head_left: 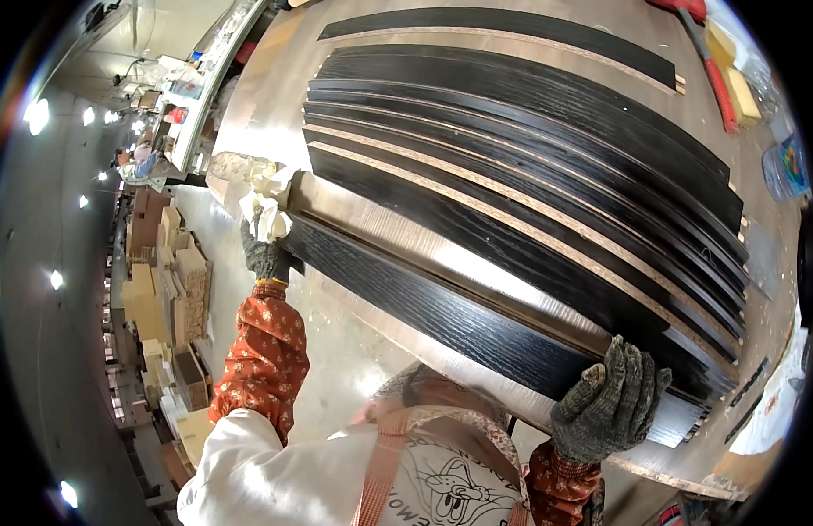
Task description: The person wipes down several black wooden slats using a cloth and a liquid from a bottle, turning them over and handling them individually.
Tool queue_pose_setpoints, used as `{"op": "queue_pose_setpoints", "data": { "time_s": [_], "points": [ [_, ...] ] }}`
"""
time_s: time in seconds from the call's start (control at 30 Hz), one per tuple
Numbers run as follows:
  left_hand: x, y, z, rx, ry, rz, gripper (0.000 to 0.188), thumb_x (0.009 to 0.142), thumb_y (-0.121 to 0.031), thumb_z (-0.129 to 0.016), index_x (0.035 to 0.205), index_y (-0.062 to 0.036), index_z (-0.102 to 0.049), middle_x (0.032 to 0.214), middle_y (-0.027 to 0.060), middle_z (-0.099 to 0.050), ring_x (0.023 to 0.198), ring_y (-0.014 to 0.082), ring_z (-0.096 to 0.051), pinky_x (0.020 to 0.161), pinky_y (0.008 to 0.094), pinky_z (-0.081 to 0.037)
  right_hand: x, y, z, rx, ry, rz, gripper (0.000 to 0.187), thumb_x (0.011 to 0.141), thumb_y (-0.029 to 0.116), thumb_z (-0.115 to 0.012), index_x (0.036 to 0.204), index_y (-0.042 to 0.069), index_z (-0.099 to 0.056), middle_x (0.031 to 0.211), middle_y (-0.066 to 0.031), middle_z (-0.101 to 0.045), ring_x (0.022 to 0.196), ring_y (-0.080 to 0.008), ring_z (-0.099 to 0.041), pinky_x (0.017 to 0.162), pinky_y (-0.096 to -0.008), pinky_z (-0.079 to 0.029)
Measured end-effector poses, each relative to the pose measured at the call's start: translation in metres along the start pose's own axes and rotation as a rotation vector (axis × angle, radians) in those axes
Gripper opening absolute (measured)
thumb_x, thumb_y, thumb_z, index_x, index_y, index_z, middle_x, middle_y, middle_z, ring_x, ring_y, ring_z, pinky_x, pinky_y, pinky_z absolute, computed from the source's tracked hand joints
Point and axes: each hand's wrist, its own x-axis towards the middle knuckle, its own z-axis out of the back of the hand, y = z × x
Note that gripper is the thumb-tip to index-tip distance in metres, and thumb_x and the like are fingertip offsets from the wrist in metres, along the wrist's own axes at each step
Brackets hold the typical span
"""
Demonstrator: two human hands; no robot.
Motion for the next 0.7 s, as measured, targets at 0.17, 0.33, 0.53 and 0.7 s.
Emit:
{"op": "queue_pose_setpoints", "data": {
  "time_s": [0.17, 0.33, 0.53, 0.7],
  "points": [
    [-0.007, -0.003, -0.015, 0.09, -0.092, -0.052, 0.034, 0.093, -0.024, -0.057, 0.12, -0.0033, -0.054, 0.106, 0.0058, -0.062, 0.091, 0.0172, -0.059, 0.078, 0.0316, -0.05, 0.0, 0.001, -0.004, -0.028, -0.034, 0.02, 0.034, 0.097, 0.019, -0.041, 0.107, 0.001, -0.067, 0.104, -0.0129, -0.067, 0.1, -0.0293, -0.064, 0.1, -0.0513, -0.044],
    [0.004, -0.014, -0.009, 0.34, 0.117, -0.035, 0.067, 0.075, -0.036, -0.07, 0.129, -0.0047, -0.046, 0.123, 0.0096, -0.054, 0.113, 0.0224, -0.05, 0.101, 0.0344, -0.04, 0.003, 0.002, -0.001, -0.033, -0.088, 0.03, 0.032, 0.096, 0.018, -0.042, 0.105, 0.0, -0.067, 0.103, -0.0133, -0.067, 0.098, -0.0297, -0.065, 0.098, -0.0509, -0.046],
    [-0.023, -0.052, -0.019, 1.469, 0.354, -0.451, 0.073, 0.07, -0.031, -0.068, 0.136, -0.0157, -0.044, 0.139, 0.0085, -0.045, 0.129, 0.0263, -0.04, 0.112, 0.0424, -0.027, 0.002, 0.002, -0.007, 0.022, -0.14, 0.015, 0.027, 0.095, 0.019, -0.048, 0.104, 0.003, -0.068, 0.099, -0.0119, -0.067, 0.097, -0.0281, -0.064, 0.098, -0.0499, -0.046],
    [-0.001, 0.003, -0.003, 1.309, 0.269, -0.469, 0.059, 0.078, -0.013, -0.058, 0.135, -0.0112, -0.046, 0.137, 0.0105, -0.049, 0.126, 0.0358, -0.042, 0.108, 0.0393, -0.033, 0.002, 0.005, -0.01, -0.011, -0.191, 0.031, 0.024, 0.094, 0.018, -0.051, 0.103, 0.004, -0.067, 0.097, -0.0112, -0.067, 0.093, -0.0275, -0.065, 0.095, -0.0476, -0.048]
  ]
}}
